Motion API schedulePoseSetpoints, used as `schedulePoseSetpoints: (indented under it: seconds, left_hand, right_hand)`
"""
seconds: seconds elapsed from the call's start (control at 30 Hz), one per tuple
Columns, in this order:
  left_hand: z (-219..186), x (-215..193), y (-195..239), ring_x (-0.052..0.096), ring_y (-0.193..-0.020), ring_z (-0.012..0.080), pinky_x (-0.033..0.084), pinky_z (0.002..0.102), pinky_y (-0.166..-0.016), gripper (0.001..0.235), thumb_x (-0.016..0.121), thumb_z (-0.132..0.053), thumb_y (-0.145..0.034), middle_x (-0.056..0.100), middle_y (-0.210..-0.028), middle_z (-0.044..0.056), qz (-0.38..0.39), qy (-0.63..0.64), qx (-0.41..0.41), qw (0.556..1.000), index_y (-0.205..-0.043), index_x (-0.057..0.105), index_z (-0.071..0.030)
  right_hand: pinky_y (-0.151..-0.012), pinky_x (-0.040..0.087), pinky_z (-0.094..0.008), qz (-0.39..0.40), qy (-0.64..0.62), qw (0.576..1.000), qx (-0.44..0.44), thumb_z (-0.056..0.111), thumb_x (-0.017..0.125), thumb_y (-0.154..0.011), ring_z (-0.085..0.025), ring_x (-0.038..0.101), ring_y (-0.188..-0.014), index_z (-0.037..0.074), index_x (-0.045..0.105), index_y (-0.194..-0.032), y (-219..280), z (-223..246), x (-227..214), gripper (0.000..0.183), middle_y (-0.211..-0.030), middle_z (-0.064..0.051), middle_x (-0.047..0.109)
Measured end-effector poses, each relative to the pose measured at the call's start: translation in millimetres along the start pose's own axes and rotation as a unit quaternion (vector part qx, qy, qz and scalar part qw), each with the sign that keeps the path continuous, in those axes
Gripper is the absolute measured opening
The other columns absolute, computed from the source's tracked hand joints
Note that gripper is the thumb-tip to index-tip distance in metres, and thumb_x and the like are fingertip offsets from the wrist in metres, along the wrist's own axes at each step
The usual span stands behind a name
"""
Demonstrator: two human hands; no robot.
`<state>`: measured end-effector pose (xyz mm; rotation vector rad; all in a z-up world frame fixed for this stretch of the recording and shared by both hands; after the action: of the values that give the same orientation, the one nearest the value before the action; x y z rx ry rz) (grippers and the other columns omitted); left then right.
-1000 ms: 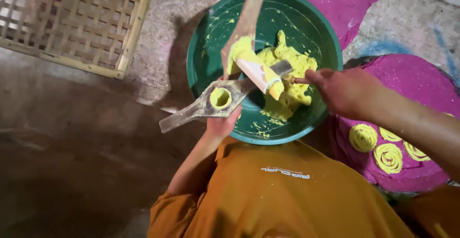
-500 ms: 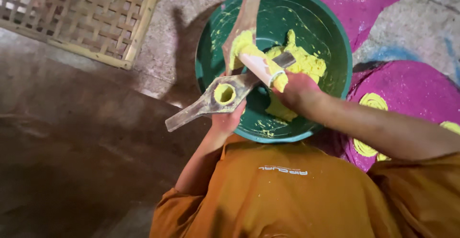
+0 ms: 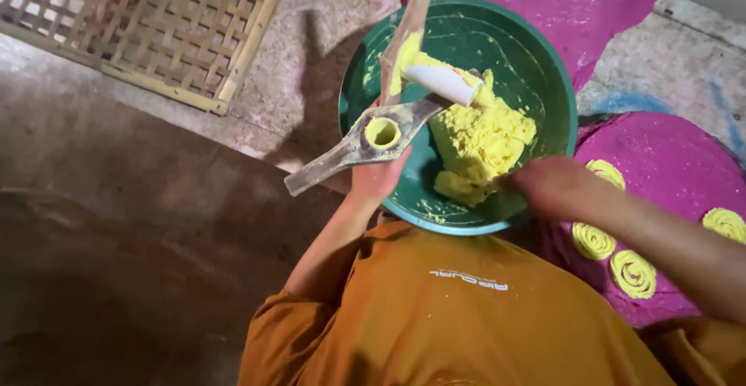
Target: The person uses a wooden-handled piping tool to extrude yellow dough into spiral shapes onto a pink circular mat. They repeatedly refill the tool from a green bowl and continue piping additional spirals across the mat.
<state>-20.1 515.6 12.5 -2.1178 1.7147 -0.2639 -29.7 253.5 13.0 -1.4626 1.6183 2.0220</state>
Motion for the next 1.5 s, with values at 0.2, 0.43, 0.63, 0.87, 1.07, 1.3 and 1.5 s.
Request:
schedulePoseSetpoints:
  seconds: [0.2,0.43,0.63,0.87,1.07,1.3,1.5]
  left_hand:
    - [-62.0,-9.4,-25.5,0.069,-0.110,0.0212,0.055,0.034,-0.101,0.053,0.080,-0.022,-0.088,0.064,-0.137,0.009,0.014,-0.220,0.152,0.964,-0.136,0.057,-0.013]
    - [-44.4,17.7,-14.6,0.069,-0.100,0.0204,0.058,0.031,-0.089,0.082,0.083,-0.031,-0.075,0.065,-0.113,0.009,0.227,-0.269,0.034,0.935,-0.149,0.055,-0.012]
    - [52.7,79.2,42.0,0.060,-0.126,0.0295,0.044,0.046,-0.114,0.044,0.040,-0.028,-0.104,0.062,-0.138,0.014,0.082,0.658,-0.541,0.517,-0.136,0.058,-0.005]
    - [62.3,15.1,8.4,0.054,-0.135,0.0298,0.041,0.050,-0.117,0.042,0.037,-0.024,-0.108,0.058,-0.143,0.015,0.132,0.607,-0.355,0.699,-0.139,0.058,-0.006]
    - [53.2,45.0,-4.8,0.051,-0.142,0.0216,0.038,0.039,-0.120,0.049,0.040,-0.036,-0.104,0.057,-0.152,0.008,0.251,0.516,-0.351,0.740,-0.144,0.056,-0.013]
    - [76.3,50.3,24.9,0.061,-0.120,0.0308,0.048,0.050,-0.106,0.051,0.043,-0.042,-0.099,0.060,-0.135,0.014,0.067,0.633,-0.505,0.583,-0.127,0.062,-0.005]
    - [39.2,-8.1,-37.9,0.061,-0.131,0.0259,0.046,0.044,-0.118,0.045,0.046,-0.036,-0.106,0.060,-0.145,0.012,0.208,0.302,-0.141,0.920,-0.142,0.054,-0.010]
  right_hand:
    - [-0.092,0.056,-0.038,-0.023,-0.385,0.910,-0.155,0.039,0.054,-0.091,-0.020,0.068,-0.110,0.030,0.063,-0.144,64.6,-53.4,-35.1,0.054,-0.129,-0.002,0.072]
    - [-0.087,0.056,-0.037,-0.069,-0.204,0.976,-0.005,0.043,0.058,-0.098,-0.019,0.070,-0.101,0.035,0.066,-0.139,66.0,-28.7,-102.8,0.042,-0.109,-0.001,0.077]
    - [-0.061,0.058,-0.037,-0.223,0.245,0.938,-0.102,0.019,0.055,-0.094,-0.024,0.071,-0.082,0.007,0.055,-0.131,71.6,104.6,-117.7,0.040,-0.093,-0.008,0.066]
    - [-0.053,0.056,-0.033,-0.325,0.165,0.928,-0.074,0.016,0.058,-0.082,-0.021,0.068,-0.080,0.009,0.059,-0.136,133.6,59.9,-121.1,0.054,-0.092,-0.003,0.063]
    - [-0.048,0.056,-0.039,-0.355,0.150,0.921,-0.060,0.020,0.057,-0.088,-0.025,0.069,-0.071,0.015,0.064,-0.119,113.6,87.8,-162.2,0.032,-0.084,-0.004,0.063]
    - [-0.050,0.058,-0.039,-0.331,0.140,0.924,-0.131,0.008,0.055,-0.085,-0.025,0.070,-0.070,0.011,0.061,-0.120,88.6,109.1,-140.5,0.036,-0.084,-0.008,0.063]
    - [-0.055,0.056,-0.034,-0.337,0.199,0.920,-0.027,0.018,0.058,-0.084,-0.017,0.068,-0.071,0.013,0.058,-0.136,156.8,72.5,-180.7,0.053,-0.085,-0.001,0.061]
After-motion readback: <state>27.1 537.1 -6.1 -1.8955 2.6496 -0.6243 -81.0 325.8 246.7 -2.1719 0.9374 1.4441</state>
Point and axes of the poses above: each hand's wrist, its own y-axis away from the middle knuckle, its own x-axis out of the palm, z = x × y, the point moved 8 cm from there along -y, towards the middle knuckle
